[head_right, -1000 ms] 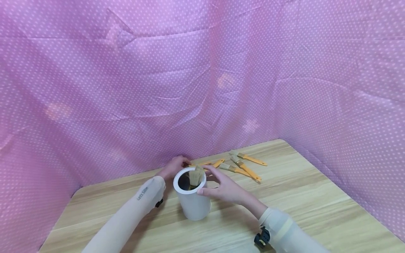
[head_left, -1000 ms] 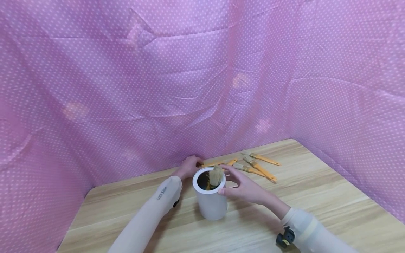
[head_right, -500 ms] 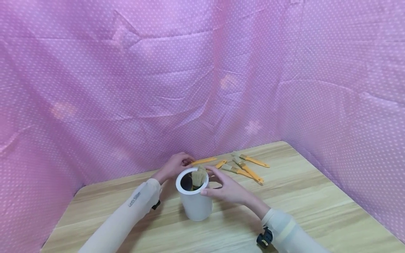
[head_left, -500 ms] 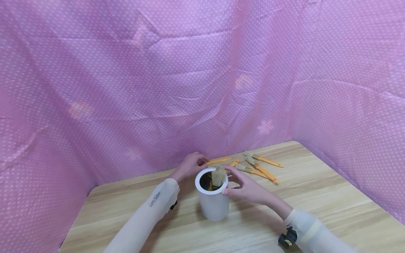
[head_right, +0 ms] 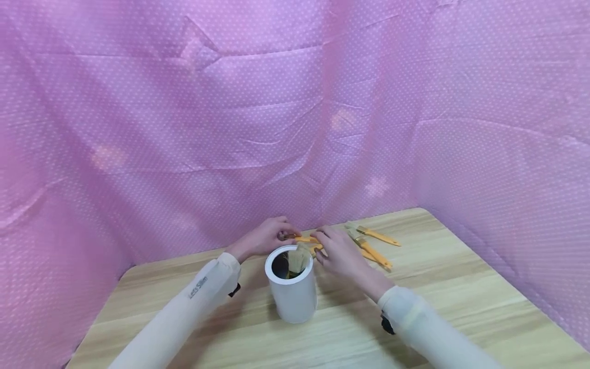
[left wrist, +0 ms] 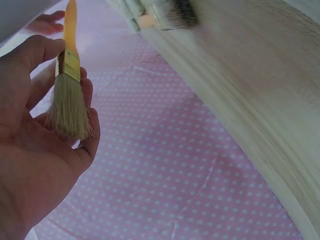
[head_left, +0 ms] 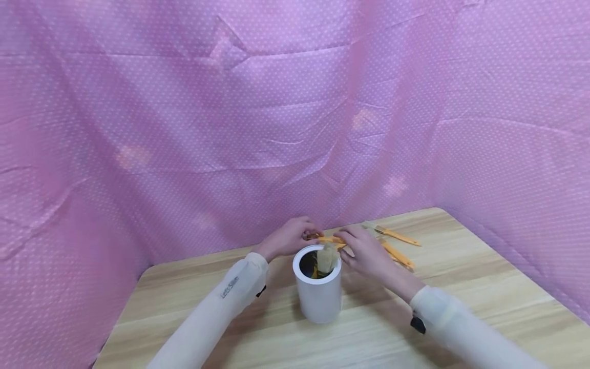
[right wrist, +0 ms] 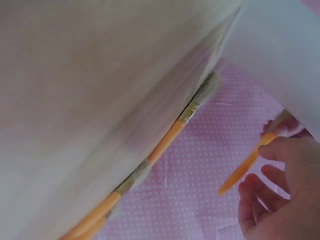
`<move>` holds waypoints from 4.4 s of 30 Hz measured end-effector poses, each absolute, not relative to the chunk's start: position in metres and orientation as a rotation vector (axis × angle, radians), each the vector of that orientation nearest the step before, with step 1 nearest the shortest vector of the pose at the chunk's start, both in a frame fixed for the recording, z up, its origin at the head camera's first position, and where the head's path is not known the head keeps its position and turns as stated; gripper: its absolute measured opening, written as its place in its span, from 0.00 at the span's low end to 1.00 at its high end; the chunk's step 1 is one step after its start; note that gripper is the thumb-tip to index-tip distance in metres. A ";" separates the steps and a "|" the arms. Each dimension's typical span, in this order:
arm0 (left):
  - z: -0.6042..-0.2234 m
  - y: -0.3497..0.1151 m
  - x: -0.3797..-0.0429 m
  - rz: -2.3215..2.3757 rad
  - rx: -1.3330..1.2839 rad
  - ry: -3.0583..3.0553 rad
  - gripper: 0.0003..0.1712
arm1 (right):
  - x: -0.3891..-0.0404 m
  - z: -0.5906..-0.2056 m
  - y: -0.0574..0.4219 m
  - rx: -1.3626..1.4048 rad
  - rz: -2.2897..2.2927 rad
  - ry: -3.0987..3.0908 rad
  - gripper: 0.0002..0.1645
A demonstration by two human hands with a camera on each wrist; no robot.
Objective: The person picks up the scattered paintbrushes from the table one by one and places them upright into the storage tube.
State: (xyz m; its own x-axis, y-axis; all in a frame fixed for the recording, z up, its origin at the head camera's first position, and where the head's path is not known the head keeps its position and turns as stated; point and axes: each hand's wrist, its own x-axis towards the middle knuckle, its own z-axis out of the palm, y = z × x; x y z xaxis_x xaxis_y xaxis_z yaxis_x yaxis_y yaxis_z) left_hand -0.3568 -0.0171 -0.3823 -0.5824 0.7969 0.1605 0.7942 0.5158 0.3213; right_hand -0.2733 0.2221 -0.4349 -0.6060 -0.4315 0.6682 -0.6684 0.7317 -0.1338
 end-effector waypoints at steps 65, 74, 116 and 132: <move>-0.417 -0.073 -0.273 1.556 1.086 2.232 0.42 | -0.179 -0.354 0.166 0.827 1.365 -2.059 0.16; -0.420 -0.060 -0.264 1.689 0.994 2.271 0.44 | -0.181 -0.362 0.161 0.832 1.077 -2.068 0.13; -0.414 -0.054 -0.262 1.781 0.734 2.639 0.48 | -0.192 -0.345 0.197 0.411 1.025 -2.320 0.07; -0.409 -0.069 -0.274 1.590 0.718 2.701 0.53 | -0.294 -0.393 0.224 0.817 0.701 -2.631 0.12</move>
State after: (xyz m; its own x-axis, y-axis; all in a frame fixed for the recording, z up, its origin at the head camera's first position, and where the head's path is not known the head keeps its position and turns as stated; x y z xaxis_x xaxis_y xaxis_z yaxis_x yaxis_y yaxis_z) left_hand -0.2740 -0.0687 -0.4092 -0.8976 0.3384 0.2825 0.4113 0.4119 0.8131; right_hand -0.2941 0.2236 -0.3930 -0.7944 -0.4474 0.4108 -0.5925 0.7198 -0.3618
